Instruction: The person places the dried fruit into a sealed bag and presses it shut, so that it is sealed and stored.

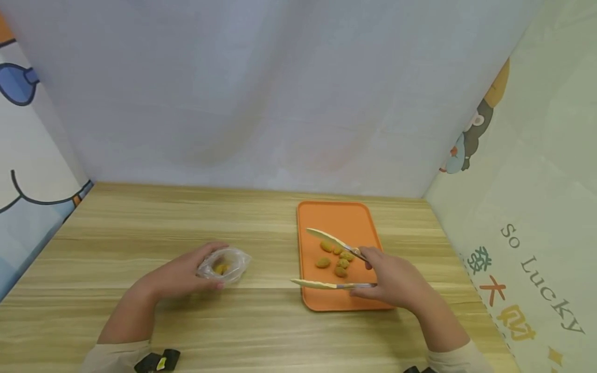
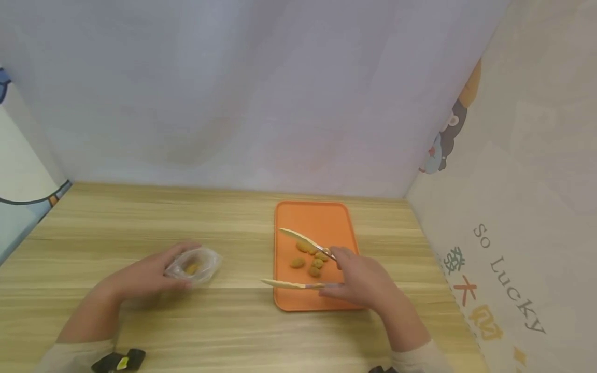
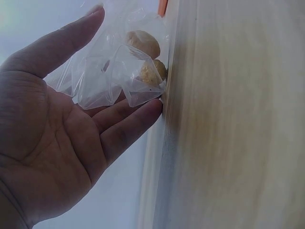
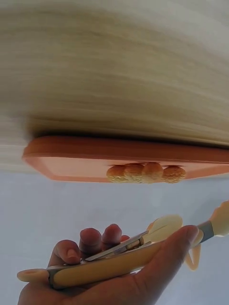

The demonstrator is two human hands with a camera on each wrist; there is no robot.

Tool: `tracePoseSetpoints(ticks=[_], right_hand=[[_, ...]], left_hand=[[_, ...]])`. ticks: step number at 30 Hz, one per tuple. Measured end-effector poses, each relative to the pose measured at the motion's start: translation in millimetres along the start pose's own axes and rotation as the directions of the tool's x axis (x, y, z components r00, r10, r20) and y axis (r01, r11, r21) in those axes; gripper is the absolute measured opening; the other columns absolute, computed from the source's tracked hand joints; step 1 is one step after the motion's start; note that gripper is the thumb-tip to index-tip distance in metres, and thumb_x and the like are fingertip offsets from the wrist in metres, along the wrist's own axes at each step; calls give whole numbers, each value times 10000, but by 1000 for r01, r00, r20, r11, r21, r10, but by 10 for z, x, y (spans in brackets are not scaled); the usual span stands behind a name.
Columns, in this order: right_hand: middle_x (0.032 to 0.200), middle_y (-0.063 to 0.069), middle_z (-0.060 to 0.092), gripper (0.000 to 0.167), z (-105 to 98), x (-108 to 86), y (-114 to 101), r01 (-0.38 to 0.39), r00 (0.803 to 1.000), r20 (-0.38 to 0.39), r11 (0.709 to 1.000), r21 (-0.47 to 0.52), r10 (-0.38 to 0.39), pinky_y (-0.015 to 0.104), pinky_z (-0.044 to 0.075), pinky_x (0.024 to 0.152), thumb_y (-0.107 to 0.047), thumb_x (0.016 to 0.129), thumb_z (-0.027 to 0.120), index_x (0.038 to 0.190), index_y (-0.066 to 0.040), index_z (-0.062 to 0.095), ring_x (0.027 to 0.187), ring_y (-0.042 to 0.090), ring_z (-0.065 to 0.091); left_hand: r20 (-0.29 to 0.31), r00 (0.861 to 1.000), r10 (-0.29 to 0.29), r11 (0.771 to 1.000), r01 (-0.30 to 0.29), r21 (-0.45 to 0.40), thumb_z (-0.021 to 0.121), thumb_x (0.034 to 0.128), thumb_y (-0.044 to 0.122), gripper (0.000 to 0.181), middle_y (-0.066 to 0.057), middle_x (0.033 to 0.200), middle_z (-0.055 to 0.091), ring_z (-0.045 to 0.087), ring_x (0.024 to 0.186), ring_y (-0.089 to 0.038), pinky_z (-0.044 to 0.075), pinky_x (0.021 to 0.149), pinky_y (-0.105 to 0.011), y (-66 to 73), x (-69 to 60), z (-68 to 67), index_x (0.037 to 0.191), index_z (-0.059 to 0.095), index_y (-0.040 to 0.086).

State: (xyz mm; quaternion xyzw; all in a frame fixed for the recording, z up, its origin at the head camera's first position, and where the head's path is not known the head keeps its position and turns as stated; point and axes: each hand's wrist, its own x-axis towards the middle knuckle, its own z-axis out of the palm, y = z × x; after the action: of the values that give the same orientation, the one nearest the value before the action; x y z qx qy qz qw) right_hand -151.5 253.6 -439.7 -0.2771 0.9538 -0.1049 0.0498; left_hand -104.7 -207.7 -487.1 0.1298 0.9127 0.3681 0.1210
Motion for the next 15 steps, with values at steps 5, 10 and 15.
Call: tracePoseSetpoints(ticks=[5,10,15], right_hand=[[1057,-22,626,860,-16,-73,72,-22,1000,1,999,-24,22,292,442,602,-674,731,735,1380,-175,472,691,52,520],[1039,-28,619,838,-43,-161,144,-46,999,-6,998,-32,46,284,432,589,-663,729,744,1363,-178,490,674,51,505],[1052,-38,615,850,-81,-264,215,-87,996,4,996,-14,87,302,438,595,-667,723,746,1374,-186,489,679,74,520]], left_hand=[[0,1000,0,1000,0,9,724,813,573,885,-149,1493,419,459,1295,-397,413,969,-607,-3,1,2,1523,314,239],[1,1000,-8,1000,8,6,722,811,580,891,-139,1513,400,433,1324,-405,398,988,-616,4,-1,2,1527,307,250],[2,1000,-4,1000,4,-1,732,811,561,887,-140,1499,410,446,1308,-394,406,977,-603,11,2,2,1524,312,244]])
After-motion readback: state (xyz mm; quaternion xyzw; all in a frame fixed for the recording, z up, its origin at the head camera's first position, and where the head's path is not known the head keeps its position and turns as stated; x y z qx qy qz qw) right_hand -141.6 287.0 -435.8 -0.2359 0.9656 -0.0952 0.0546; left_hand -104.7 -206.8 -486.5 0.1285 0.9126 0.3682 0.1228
